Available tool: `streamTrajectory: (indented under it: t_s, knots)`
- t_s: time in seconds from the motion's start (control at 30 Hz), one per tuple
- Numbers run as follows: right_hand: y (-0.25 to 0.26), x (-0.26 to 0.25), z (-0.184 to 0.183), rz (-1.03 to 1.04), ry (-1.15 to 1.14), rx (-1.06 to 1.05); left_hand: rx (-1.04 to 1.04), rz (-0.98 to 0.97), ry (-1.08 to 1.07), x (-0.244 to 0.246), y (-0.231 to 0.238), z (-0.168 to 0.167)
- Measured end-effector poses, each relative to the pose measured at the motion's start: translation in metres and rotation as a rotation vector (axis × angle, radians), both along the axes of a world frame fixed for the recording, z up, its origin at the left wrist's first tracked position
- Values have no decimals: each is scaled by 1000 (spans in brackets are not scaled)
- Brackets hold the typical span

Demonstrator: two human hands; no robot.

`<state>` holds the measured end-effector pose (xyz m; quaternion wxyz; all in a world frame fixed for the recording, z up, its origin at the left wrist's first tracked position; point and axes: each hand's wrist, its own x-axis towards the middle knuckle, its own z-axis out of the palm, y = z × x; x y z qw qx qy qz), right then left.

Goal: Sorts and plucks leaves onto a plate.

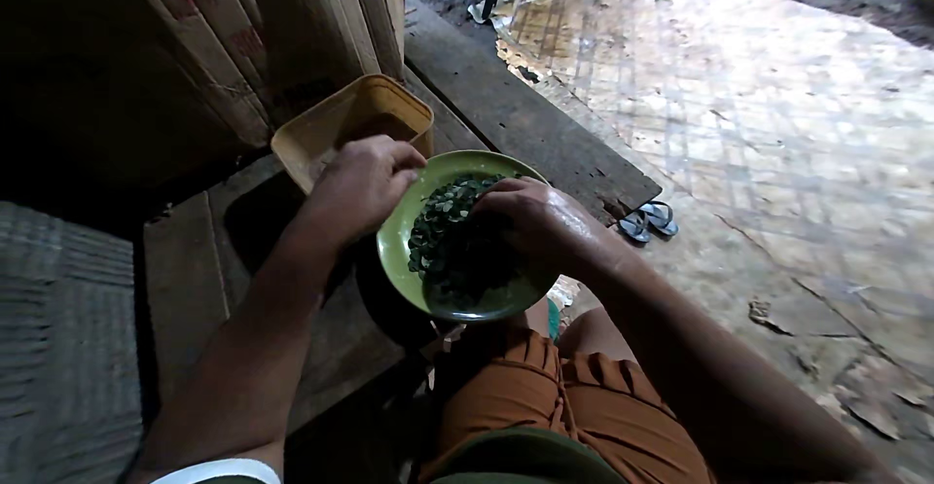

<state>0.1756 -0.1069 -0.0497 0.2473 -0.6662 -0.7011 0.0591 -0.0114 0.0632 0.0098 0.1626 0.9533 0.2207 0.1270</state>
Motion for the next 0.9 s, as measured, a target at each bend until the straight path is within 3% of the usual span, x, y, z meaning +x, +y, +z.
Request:
streamTrajectory:
  t_s: [0.13,0.37,0.67,0.9]
  knots:
    - [7,2,23,-15,93,7,-44,-53,177,7,-6,-7]
    - [5,1,59,51,140,5,-25,-10,74,5,-11,0]
    - [-2,3,62,89,250,-50,-35,-18,98,5,-14,3]
    - [-7,4,53,27,247,128,-35,-121,100,5,-18,0]
